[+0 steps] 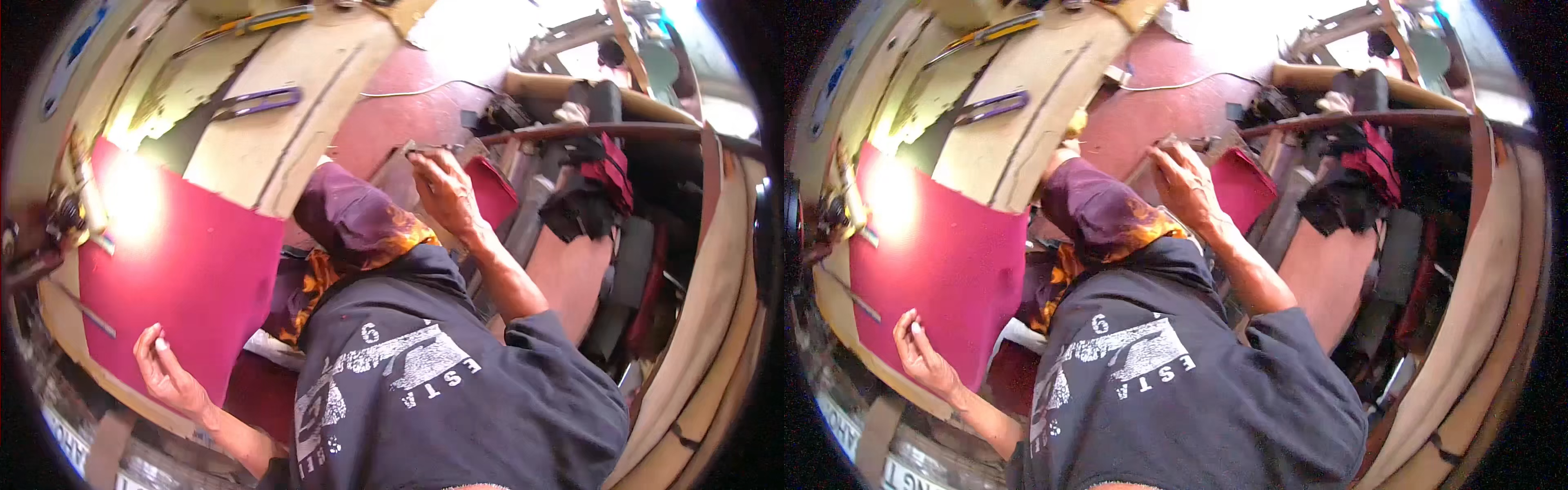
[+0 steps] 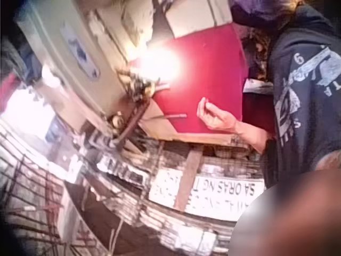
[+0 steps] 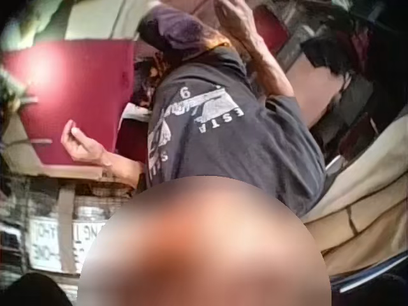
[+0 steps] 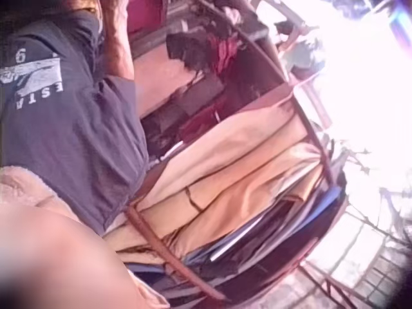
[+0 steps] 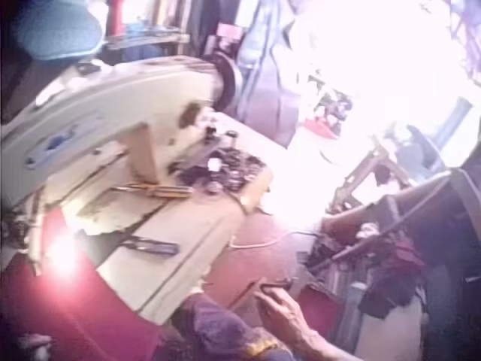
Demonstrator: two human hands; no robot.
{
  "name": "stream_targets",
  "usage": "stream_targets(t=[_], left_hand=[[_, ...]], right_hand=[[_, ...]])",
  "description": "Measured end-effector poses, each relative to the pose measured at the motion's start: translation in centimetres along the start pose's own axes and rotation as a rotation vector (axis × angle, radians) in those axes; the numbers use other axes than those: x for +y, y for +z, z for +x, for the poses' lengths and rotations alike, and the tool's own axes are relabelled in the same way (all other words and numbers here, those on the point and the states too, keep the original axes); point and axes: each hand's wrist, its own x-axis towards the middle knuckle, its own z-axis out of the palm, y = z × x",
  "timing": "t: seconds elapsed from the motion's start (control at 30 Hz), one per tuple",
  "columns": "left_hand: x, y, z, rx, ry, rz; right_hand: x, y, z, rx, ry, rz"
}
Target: Sewing components like a pocket and straps onto a leather tote bag using an industrial sewing machine.
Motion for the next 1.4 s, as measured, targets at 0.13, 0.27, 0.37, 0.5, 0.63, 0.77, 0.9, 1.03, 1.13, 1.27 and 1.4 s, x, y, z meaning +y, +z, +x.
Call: stream_targets(t=[0.13, 0.27, 0.37, 0.5, 0.63, 0.77, 0.9, 1.03, 1.13, 1.27, 1.4], left_hand=[[-0.2, 1.6, 0.2, 0.166, 0.132, 0.318], [-0.2, 2.4, -0.1, 0.233, 0.196, 0.438], [-0.2, 2.5, 0.2, 0.255, 0.249, 0.546], [0.5, 2.7, 0.5, 0.269, 0.321, 0.728], [1.6, 3.4, 0.5, 0.282, 0.252, 0.706], [2.1, 3.7, 0.4, 0.324, 0.262, 0.652], [2.7, 3.9, 0.5, 0.379, 0.27, 0.621], [2.6, 3.9, 0.5, 0.373, 0.286, 0.563], [2.3, 3.6, 0.6, 0.386, 0.295, 0.566], [2.4, 3.3, 0.2, 0.399, 0.31, 0.495], [3.6, 3.2, -2.0, 0.532, 0.38, 0.616]], right_hand=[[9.8, 0.9, -11.6, -0.138, 0.253, -0.176], [18.3, -0.7, -15.7, 0.085, 0.483, -0.14], [22.4, -1.0, -14.8, 0.145, 0.517, -0.237], [25.0, 0.3, -13.3, 0.122, 0.372, -0.362], [25.2, 1.0, -13.6, 0.159, 0.436, -0.381], [25.9, 0.7, -13.5, 0.164, 0.389, -0.338], [23.4, -4.3, -10.5, -0.095, 0.46, -0.242], [14.0, -11.7, -2.7, -0.537, 0.355, -0.118], [3.2, -14.5, 3.0, -0.472, -0.106, 0.179], [-11.1, -12.8, 8.2, -0.459, -0.018, 0.672], [-21.6, -4.5, 11.9, -0.629, -0.022, 1.027]])
